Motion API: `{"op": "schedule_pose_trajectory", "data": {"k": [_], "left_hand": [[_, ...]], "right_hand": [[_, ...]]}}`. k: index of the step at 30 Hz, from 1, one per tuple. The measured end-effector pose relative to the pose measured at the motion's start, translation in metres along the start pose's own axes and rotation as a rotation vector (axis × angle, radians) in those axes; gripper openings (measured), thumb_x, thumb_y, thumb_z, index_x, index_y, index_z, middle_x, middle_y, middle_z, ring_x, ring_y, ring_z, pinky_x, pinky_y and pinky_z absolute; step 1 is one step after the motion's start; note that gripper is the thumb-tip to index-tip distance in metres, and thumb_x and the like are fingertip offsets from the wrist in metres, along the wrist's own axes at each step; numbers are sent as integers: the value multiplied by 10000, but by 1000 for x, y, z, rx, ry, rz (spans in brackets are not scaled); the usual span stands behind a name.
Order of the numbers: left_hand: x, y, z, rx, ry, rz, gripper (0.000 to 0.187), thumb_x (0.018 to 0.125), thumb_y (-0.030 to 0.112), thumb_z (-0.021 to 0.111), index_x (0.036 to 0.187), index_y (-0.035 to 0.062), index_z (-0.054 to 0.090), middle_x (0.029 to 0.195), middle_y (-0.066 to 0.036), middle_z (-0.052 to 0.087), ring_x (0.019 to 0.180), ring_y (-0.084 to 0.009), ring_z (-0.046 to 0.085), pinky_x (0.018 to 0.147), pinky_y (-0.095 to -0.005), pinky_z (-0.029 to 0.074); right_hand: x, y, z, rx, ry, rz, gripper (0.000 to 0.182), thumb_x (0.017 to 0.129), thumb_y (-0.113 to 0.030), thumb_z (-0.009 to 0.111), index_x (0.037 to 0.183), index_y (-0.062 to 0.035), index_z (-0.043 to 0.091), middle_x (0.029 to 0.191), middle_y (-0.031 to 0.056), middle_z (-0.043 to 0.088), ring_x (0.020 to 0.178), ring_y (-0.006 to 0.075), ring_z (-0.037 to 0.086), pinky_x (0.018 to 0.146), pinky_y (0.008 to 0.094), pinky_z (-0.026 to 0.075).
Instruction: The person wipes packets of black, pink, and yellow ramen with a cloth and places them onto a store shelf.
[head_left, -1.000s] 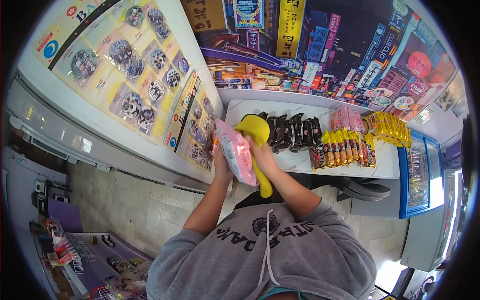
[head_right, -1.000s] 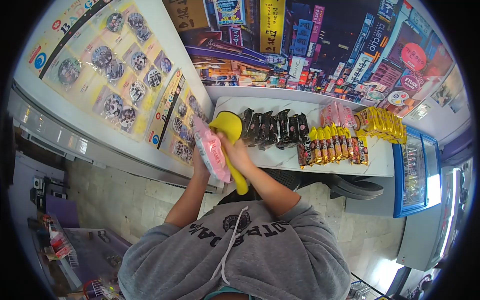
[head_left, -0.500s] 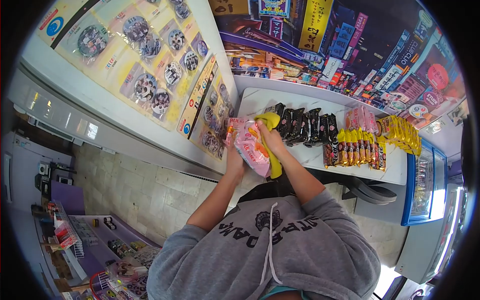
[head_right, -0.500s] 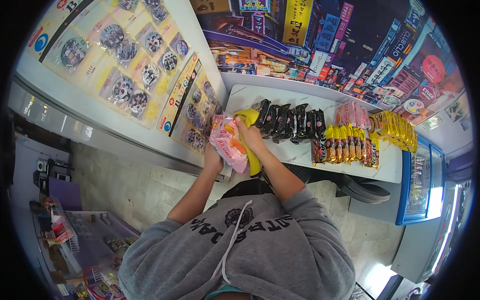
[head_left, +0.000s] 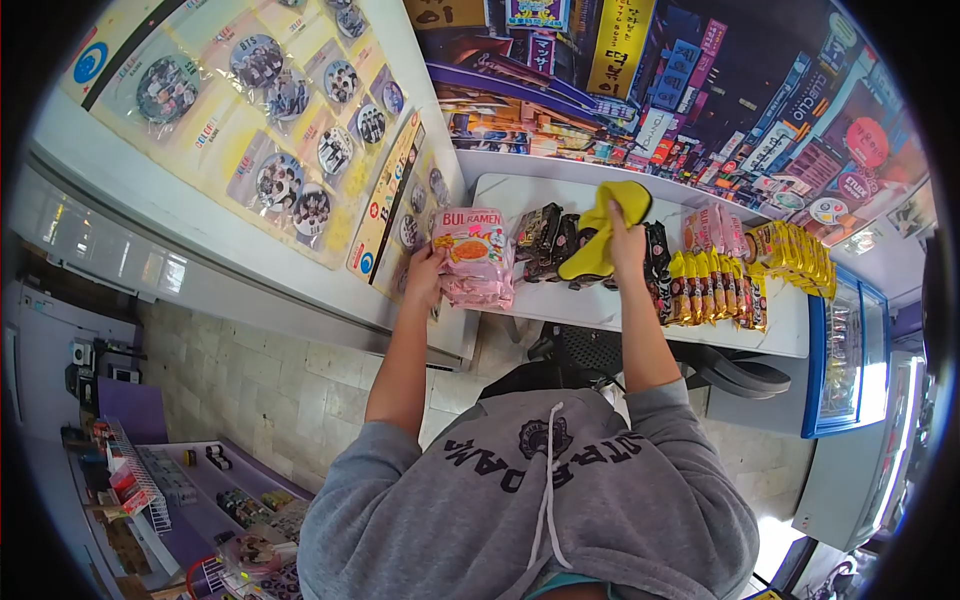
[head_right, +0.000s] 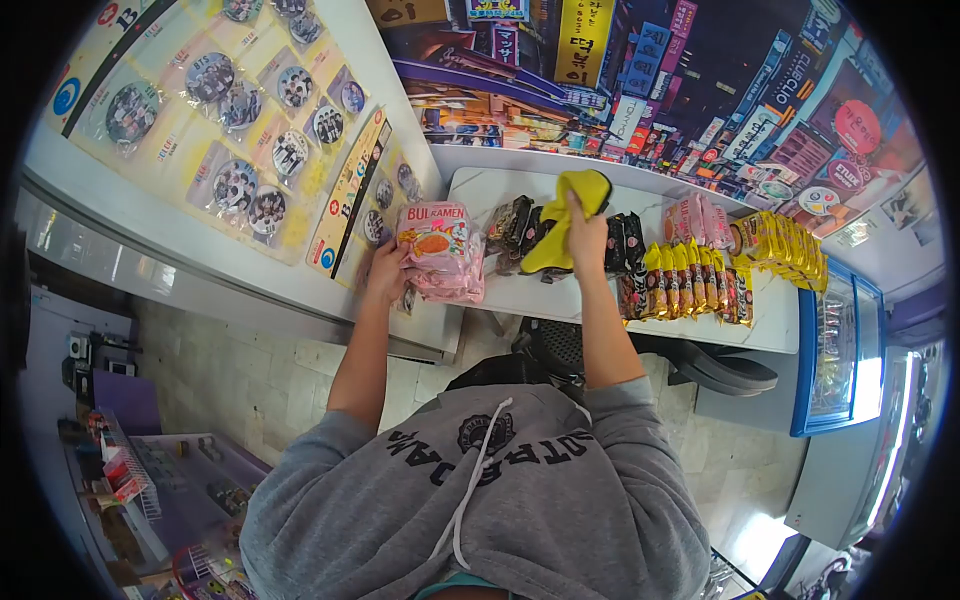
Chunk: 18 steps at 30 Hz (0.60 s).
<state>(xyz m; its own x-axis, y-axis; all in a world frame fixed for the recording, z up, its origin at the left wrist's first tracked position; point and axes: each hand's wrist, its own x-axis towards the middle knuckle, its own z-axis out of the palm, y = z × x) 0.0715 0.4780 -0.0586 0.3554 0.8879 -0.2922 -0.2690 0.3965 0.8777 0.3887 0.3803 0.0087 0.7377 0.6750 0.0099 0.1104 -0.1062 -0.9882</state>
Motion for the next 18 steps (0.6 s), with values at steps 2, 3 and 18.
{"op": "schedule_pose_trajectory", "data": {"k": [2, 3, 18], "left_hand": [[13, -8, -4, 21, 33, -42, 287, 901, 145, 486, 1158, 18, 496, 1036, -82, 582, 900, -189, 593, 614, -356, 557], [18, -13, -5, 43, 72, -84, 269, 908, 150, 476, 1145, 27, 507, 1036, -79, 582, 898, -189, 593, 596, -353, 556], [10, -15, 16, 1337, 354, 479, 376, 743, 134, 638, 1074, -25, 558, 1063, -221, 553, 1005, -366, 520, 864, -402, 422]], "right_hand": [[-2, 7, -17, 90, -8, -4, 433, 843, -339, 604, 1047, 42, 580, 950, 81, 627, 831, 132, 567, 731, 287, 437], [-6, 10, -25, 136, -31, -1, 409, 851, -321, 597, 1052, 35, 581, 957, 65, 621, 831, 128, 562, 728, 285, 438], [-8, 48, -80, -294, -361, -341, 450, 669, 71, 535, 1073, -115, 603, 940, 145, 650, 890, 269, 634, 774, 304, 475]]}}
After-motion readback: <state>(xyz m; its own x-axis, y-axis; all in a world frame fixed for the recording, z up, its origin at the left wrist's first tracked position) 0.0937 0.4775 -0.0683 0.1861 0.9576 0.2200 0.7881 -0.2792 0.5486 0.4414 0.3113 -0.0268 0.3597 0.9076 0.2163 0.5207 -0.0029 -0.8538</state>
